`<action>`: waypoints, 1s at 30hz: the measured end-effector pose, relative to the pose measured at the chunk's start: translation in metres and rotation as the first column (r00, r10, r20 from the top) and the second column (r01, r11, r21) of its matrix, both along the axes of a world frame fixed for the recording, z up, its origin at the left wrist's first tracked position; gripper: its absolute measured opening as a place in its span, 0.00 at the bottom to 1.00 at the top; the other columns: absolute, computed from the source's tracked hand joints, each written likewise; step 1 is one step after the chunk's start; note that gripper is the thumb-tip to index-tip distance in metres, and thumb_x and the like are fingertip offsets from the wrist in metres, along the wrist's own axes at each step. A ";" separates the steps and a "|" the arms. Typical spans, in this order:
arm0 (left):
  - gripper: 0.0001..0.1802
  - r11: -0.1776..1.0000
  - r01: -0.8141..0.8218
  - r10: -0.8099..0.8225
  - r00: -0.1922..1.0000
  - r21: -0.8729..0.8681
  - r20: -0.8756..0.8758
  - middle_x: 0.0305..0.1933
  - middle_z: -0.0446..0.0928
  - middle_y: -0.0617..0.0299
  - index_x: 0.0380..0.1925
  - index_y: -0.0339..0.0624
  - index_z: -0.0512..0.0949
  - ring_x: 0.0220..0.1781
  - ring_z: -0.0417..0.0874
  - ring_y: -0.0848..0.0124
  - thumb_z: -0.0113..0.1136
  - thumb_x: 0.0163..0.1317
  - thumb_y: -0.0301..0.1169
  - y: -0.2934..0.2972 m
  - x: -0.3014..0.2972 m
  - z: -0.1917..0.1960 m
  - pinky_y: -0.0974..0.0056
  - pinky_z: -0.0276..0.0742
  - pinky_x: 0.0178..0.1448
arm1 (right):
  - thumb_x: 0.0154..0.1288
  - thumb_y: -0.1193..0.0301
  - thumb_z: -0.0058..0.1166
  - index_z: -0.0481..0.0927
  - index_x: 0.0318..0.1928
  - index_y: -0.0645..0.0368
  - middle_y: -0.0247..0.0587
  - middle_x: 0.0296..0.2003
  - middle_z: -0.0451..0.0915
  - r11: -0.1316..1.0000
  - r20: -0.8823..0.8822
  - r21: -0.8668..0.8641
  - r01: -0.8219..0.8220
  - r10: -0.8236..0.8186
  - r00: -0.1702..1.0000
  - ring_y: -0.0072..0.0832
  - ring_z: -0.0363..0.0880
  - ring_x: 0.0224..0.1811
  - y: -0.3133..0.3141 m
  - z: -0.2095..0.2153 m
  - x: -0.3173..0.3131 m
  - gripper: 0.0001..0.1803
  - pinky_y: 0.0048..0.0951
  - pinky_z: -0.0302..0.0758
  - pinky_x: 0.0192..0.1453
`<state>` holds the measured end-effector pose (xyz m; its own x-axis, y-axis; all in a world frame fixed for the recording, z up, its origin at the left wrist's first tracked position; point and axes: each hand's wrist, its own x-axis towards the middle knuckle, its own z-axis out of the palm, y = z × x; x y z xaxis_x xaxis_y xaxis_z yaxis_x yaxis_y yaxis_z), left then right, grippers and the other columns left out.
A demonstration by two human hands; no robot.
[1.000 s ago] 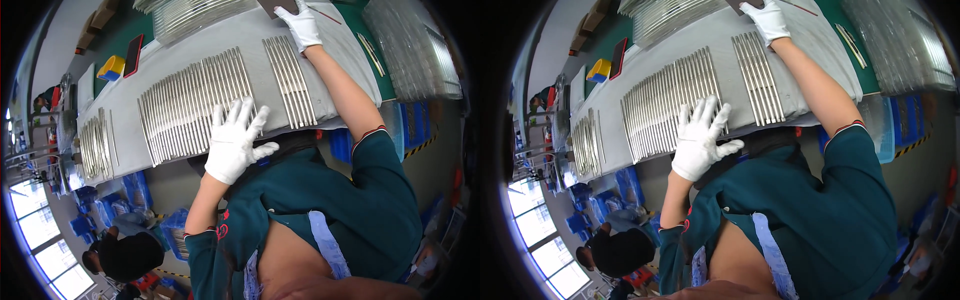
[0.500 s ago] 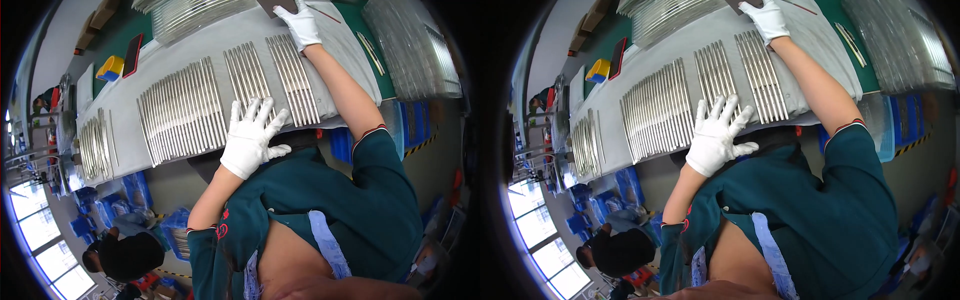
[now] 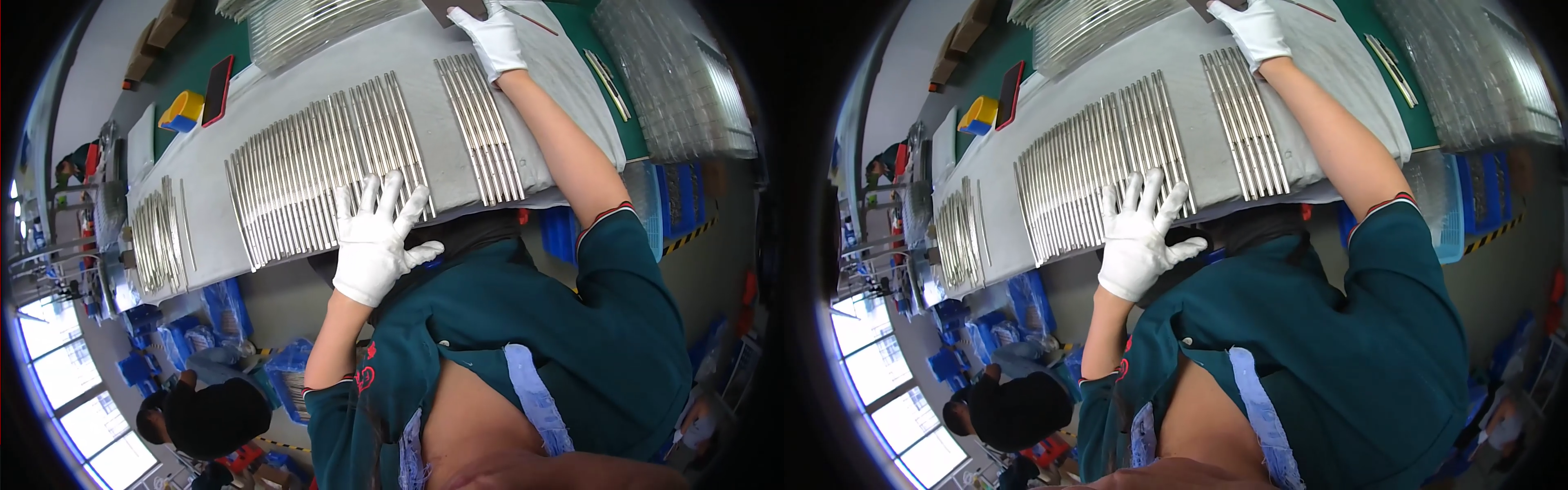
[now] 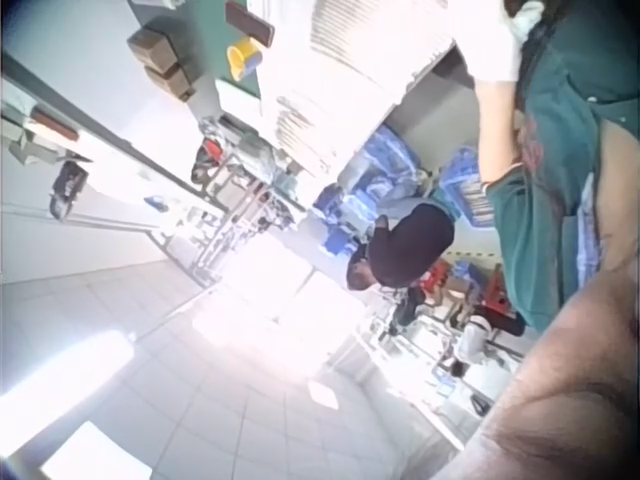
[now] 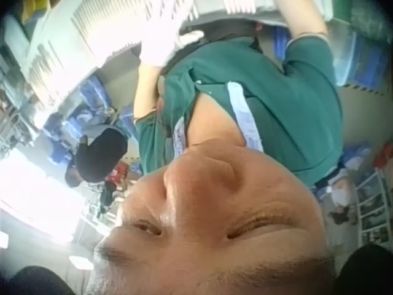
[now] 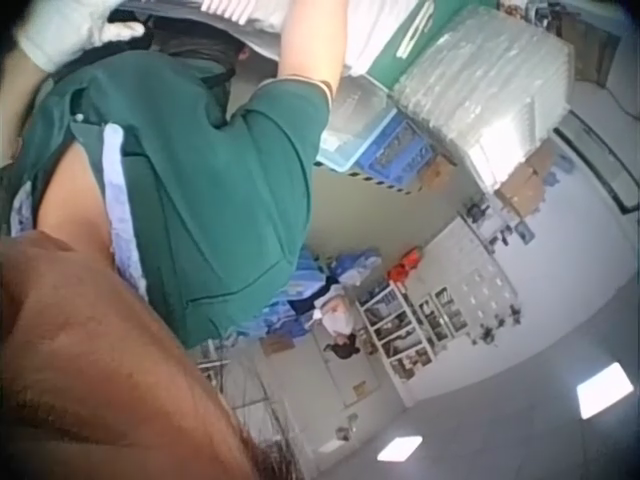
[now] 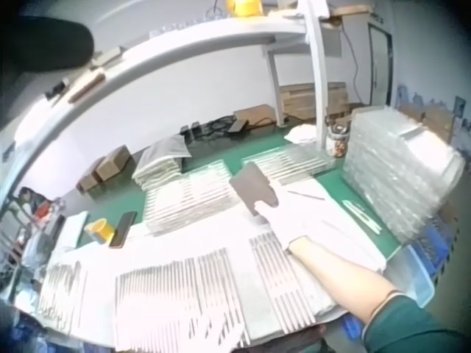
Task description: The worker arranges rows of metal bars on a table and uses a hand-held sanding block to smooth the ends of the bars.
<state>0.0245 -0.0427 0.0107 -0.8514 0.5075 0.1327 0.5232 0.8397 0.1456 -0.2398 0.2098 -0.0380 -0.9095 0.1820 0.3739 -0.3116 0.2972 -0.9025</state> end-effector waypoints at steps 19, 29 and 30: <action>0.52 0.997 -0.062 0.066 0.991 0.038 -0.119 0.69 0.72 0.42 0.69 0.45 0.71 0.69 0.72 0.40 0.66 0.51 0.69 -0.024 0.002 0.004 0.30 0.59 0.72 | 0.64 0.62 0.66 0.60 0.79 0.58 0.55 0.68 0.74 0.987 -0.012 0.137 0.077 -0.076 0.997 0.45 0.71 0.70 0.004 0.003 0.003 0.46 0.37 0.68 0.74; 0.53 0.973 -0.224 0.221 0.974 -0.051 -0.055 0.74 0.68 0.43 0.73 0.53 0.68 0.74 0.70 0.41 0.67 0.51 0.68 -0.037 0.008 -0.008 0.28 0.56 0.75 | 0.64 0.71 0.64 0.62 0.76 0.60 0.51 0.66 0.75 0.999 -0.084 -0.013 -0.044 0.043 0.996 0.40 0.72 0.68 0.001 0.005 0.000 0.42 0.34 0.68 0.73; 0.52 0.980 -0.197 0.196 0.980 -0.017 -0.047 0.74 0.69 0.43 0.72 0.54 0.69 0.73 0.70 0.40 0.67 0.51 0.69 -0.032 0.007 -0.007 0.28 0.57 0.74 | 0.64 0.71 0.64 0.63 0.76 0.60 0.51 0.66 0.74 0.998 -0.106 -0.023 -0.056 0.053 0.993 0.40 0.72 0.68 0.001 0.005 0.000 0.42 0.34 0.68 0.73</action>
